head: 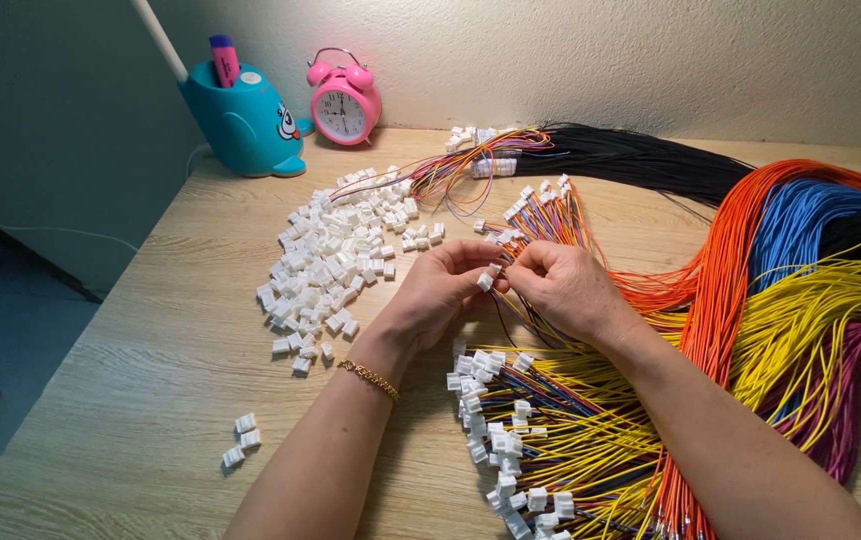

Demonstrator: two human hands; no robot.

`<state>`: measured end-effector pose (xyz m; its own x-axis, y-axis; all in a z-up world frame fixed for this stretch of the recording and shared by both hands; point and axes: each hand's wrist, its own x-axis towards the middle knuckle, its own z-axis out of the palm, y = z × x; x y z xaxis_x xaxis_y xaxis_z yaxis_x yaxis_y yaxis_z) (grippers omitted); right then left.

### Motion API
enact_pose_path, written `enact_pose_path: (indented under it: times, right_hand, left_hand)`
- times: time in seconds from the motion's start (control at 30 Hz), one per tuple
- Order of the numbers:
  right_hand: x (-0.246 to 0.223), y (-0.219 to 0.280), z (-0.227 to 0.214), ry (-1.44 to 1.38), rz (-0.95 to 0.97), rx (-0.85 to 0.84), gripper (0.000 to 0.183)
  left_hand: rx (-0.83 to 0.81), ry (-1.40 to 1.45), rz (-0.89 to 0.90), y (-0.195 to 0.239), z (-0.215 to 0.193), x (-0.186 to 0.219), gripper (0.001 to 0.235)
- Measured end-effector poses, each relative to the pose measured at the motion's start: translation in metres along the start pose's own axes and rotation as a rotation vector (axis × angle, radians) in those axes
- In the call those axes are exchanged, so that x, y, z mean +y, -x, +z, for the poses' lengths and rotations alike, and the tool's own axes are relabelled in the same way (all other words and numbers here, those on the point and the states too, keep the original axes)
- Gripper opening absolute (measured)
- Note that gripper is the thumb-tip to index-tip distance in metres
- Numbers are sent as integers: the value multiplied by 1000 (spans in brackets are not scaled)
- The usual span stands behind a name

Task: The person assembles wire harnesses by inserting the ends of multi-colored wires into small white plastic connectors. They repeatedly pick up a connector and a wire, align them, and press them together. The completed harnesses are placed on the table alongside the pile of loose connectors.

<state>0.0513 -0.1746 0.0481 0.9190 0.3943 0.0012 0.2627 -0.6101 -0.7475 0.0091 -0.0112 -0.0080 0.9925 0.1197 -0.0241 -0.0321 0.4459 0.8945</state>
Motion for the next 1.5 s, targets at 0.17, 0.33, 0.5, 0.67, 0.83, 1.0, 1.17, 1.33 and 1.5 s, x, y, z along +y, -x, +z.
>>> enact_pose_path:
  times: [0.17, 0.33, 0.5, 0.67, 0.83, 1.0, 1.17, 1.33, 1.5]
  right_hand:
    - [-7, 2, 0, 12, -42, 1, 14]
    - [-7, 3, -1, 21, -60, -12, 14]
    - [-6, 0, -3, -30, -46, 1, 16]
    - [10, -8, -2, 43, -45, 22, 18]
    - [12, -5, -1, 99, -179, 31, 26]
    - [18, -4, -2, 632, -452, 147, 37]
    - [44, -34, -2, 710, -359, 247, 24]
    - [80, -78, -19, 775, -235, 359, 27]
    - [76, -75, -42, 627, -244, 124, 38]
  left_hand:
    - [-13, -74, 19, -2, 0, -4, 27]
    - [-20, -112, 47, -1, 0, -4, 28]
    - [-35, -22, 7, 2, 0, 5, 35]
    - [-10, 8, -125, 15, -4, 30, 28]
    - [-115, -244, -135, 27, -6, 42, 39]
    - [-210, -505, -78, 13, -20, 26, 34]
    - [-162, -500, -30, 20, -14, 31, 37]
    - [-143, -482, -6, 22, -10, 31, 38]
    - [-96, -574, -57, 20, -10, 31, 43]
